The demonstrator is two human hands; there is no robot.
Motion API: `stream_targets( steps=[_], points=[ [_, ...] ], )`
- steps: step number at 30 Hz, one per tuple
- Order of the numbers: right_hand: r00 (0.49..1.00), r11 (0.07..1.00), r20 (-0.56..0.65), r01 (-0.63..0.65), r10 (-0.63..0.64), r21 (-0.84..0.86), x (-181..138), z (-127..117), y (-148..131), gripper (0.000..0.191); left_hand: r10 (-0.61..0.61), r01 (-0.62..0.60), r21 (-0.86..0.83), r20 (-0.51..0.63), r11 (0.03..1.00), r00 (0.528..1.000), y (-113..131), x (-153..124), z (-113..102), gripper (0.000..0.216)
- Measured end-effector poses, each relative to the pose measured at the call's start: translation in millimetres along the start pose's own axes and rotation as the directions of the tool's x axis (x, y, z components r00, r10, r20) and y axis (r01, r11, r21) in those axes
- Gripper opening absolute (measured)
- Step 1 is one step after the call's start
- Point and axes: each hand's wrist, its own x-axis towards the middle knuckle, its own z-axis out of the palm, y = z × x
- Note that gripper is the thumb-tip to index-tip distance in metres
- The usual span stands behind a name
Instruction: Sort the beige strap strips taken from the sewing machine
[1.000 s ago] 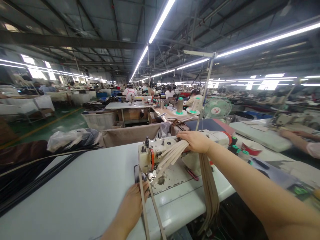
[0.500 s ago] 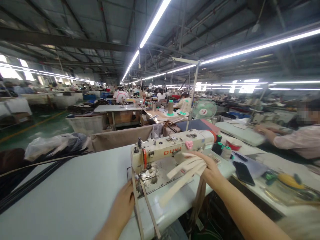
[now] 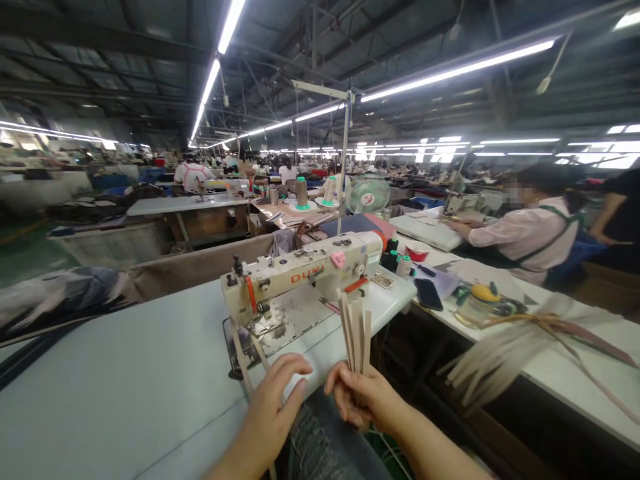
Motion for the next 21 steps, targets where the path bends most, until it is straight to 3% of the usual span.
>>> stream_targets(
  steps=[3, 5, 6, 10, 12, 14, 17, 21],
  points=[
    [0.995, 0.993, 0.056, -0.087, 0.083, 0.076, -6.6, 11.0, 12.7, 0.045, -0.149, 0.237, -0.353, 0.260, 0.905, 0.954, 11.3, 12.6, 23.5, 0.045],
    [0.984, 0.979, 0.088, -0.165, 0.155, 0.118, -11.1, 15.2, 23.2, 0.038, -0.142, 0.375, -0.497, 0.444, 0.783, 0.885, 17.8, 17.3, 37.1, 0.061],
    [0.976, 0.969, 0.102, -0.207, 0.194, 0.137, -13.4, 16.6, 28.9, 0.036, -0.135, 0.421, -0.552, 0.483, 0.720, 0.865, 21.3, 18.4, 43.3, 0.063],
    [0.929, 0.914, 0.165, -0.358, 0.330, 0.188, -21.3, 22.3, 49.8, 0.037, -0.140, 0.490, -0.688, 0.500, 0.535, 0.855, 34.8, 17.5, 62.5, 0.057],
    [0.897, 0.887, 0.191, -0.430, 0.399, 0.167, -24.4, 25.6, 55.7, 0.039, -0.130, 0.508, -0.652, 0.537, 0.562, 0.833, 37.5, 15.8, 68.9, 0.054],
    [0.882, 0.884, 0.166, -0.460, 0.442, 0.090, -27.3, 26.3, 56.4, 0.042, -0.154, 0.487, -0.608, 0.516, 0.627, 0.842, 35.4, 14.1, 74.6, 0.053],
    [0.915, 0.901, 0.092, -0.363, 0.393, -0.236, -33.4, 16.1, 45.5, 0.050, -0.264, 0.502, -0.662, 0.432, 0.556, 0.862, 25.2, 11.8, 82.8, 0.053],
    [0.956, 0.787, 0.056, -0.201, 0.286, -0.584, -42.0, -16.1, 15.0, 0.024, -0.332, 0.530, -0.781, 0.430, 0.330, 0.840, 11.4, 7.8, 86.8, 0.058]
  ],
)
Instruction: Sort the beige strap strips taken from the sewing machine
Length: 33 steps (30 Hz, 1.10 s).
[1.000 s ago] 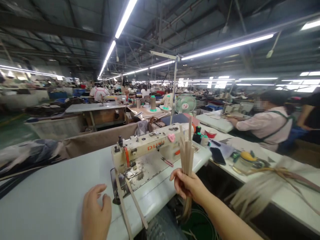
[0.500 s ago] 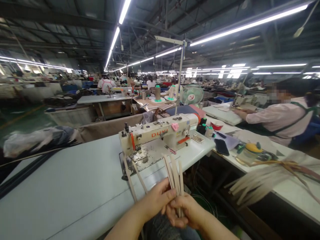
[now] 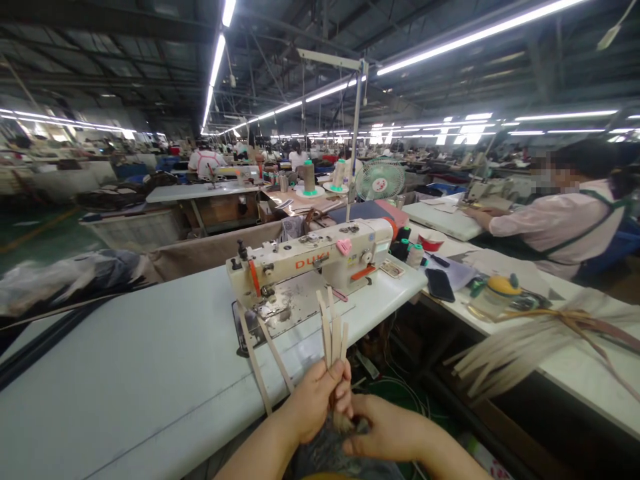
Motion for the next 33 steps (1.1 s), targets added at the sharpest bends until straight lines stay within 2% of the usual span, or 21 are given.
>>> stream_targets(
  steps=[3, 4, 6, 8, 10, 13, 15, 20, 23, 28, 33],
  points=[
    [0.976, 0.993, -0.184, 0.119, -0.120, -0.018, -5.9, -28.8, -7.1, 0.023, -0.079, 0.080, -0.031, 0.042, 0.996, 0.996, -2.0, -4.4, -5.6, 0.062],
    [0.942, 0.982, -0.287, 0.188, -0.173, 0.024, -5.3, -35.1, -10.5, 0.027, -0.095, 0.096, -0.031, 0.055, 0.995, 0.994, -2.5, -6.5, -6.5, 0.063],
    [0.844, 0.942, -0.479, 0.322, -0.240, 0.094, -0.8, -41.8, -17.9, 0.038, -0.090, 0.092, -0.023, 0.070, 0.995, 0.993, -3.7, -10.4, -7.4, 0.065],
    [0.777, 0.914, -0.575, 0.388, -0.256, 0.117, 6.9, -40.7, -24.4, 0.048, -0.068, 0.069, -0.006, 0.066, 0.998, 0.995, -5.5, -13.0, -7.7, 0.064],
    [0.783, 0.907, -0.578, 0.388, -0.231, 0.164, 16.0, -33.4, -28.5, 0.054, -0.067, 0.065, 0.031, 0.059, 0.997, 0.996, -6.9, -14.4, -8.2, 0.063],
    [0.863, 0.877, -0.472, 0.359, -0.182, 0.319, 28.1, -16.6, -29.3, 0.055, -0.086, 0.082, 0.090, 0.038, 0.993, 0.996, -7.1, -15.6, -9.3, 0.065],
    [0.892, 0.864, -0.417, 0.342, -0.175, 0.369, 33.5, -5.8, -27.3, 0.050, -0.090, 0.090, 0.117, -0.003, 0.989, 0.996, -6.2, -16.7, -9.4, 0.068],
    [0.838, 0.915, -0.514, 0.337, -0.183, 0.224, 38.5, 8.5, -22.9, 0.044, -0.068, 0.083, 0.192, -0.084, 0.978, 0.994, -10.3, -18.0, -9.2, 0.074],
    [0.830, 0.928, -0.525, 0.324, -0.186, 0.183, 39.4, 8.5, -22.3, 0.043, -0.050, 0.078, 0.214, -0.131, 0.974, 0.990, -18.0, -16.8, -12.1, 0.077],
    [0.798, 0.935, -0.575, 0.323, -0.183, 0.150, 41.9, 2.0, -21.2, 0.046, -0.027, 0.059, 0.352, -0.095, 0.934, 0.995, -22.5, -15.5, -17.1, 0.077],
    [0.820, 0.937, -0.543, 0.313, -0.182, 0.158, 42.6, -2.3, -24.1, 0.046, -0.027, 0.054, 0.333, -0.087, 0.941, 0.996, -19.8, -14.9, -14.9, 0.075]
  ],
)
